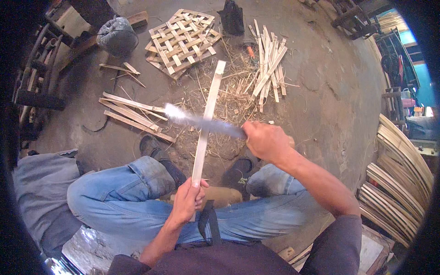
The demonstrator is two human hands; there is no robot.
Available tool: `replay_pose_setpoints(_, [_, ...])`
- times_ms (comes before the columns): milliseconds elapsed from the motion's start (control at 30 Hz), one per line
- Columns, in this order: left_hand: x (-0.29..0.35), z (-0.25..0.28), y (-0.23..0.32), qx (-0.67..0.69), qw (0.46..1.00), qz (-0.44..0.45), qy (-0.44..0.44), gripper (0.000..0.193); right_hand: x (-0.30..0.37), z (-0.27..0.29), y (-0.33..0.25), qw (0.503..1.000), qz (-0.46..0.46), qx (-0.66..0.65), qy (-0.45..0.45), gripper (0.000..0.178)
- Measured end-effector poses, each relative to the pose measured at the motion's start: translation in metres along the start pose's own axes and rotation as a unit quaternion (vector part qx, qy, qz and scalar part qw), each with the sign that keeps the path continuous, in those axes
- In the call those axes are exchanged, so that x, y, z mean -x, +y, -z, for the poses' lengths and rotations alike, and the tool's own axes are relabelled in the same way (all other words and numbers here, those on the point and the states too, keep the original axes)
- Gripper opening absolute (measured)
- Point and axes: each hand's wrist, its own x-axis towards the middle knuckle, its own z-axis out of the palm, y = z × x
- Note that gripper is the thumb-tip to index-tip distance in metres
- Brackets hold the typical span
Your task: The person sits on the floor and uses a curved knife to shave and shape a thin wooden strip. They repeatedly draw the blade along the wood to remove shavings and refine the edges, occasionally pausing to inspect the piece.
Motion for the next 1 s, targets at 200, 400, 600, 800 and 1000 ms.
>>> replay_pose_setpoints(200, [0.044, 0.003, 0.009, 0.015, 0.996, 0.068, -0.048, 0.035, -0.046, 0.015, 0.037, 0.932, -0.274, -0.213, 0.107, 0.019])
replay_pose_setpoints(400, [0.060, 0.022, -0.006, -0.091, 0.979, 0.121, -0.135, 0.036, -0.049, -0.005, -0.016, 0.680, -0.320, -0.651, 0.112, 0.031])
replay_pose_setpoints(600, [0.040, -0.026, 0.009, -0.140, 0.985, -0.084, 0.054, 0.027, -0.043, -0.007, -0.034, 0.786, -0.249, -0.551, 0.132, 0.040])
replay_pose_setpoints(800, [0.018, -0.013, 0.008, -0.009, 0.997, -0.070, -0.022, 0.040, 0.000, 0.031, -0.055, 0.983, -0.023, -0.183, -0.009, 0.032])
replay_pose_setpoints(1000, [0.024, -0.004, 0.007, -0.021, 0.998, -0.027, -0.055, 0.046, -0.009, 0.032, 0.003, 0.995, -0.018, 0.060, 0.073, 0.005])
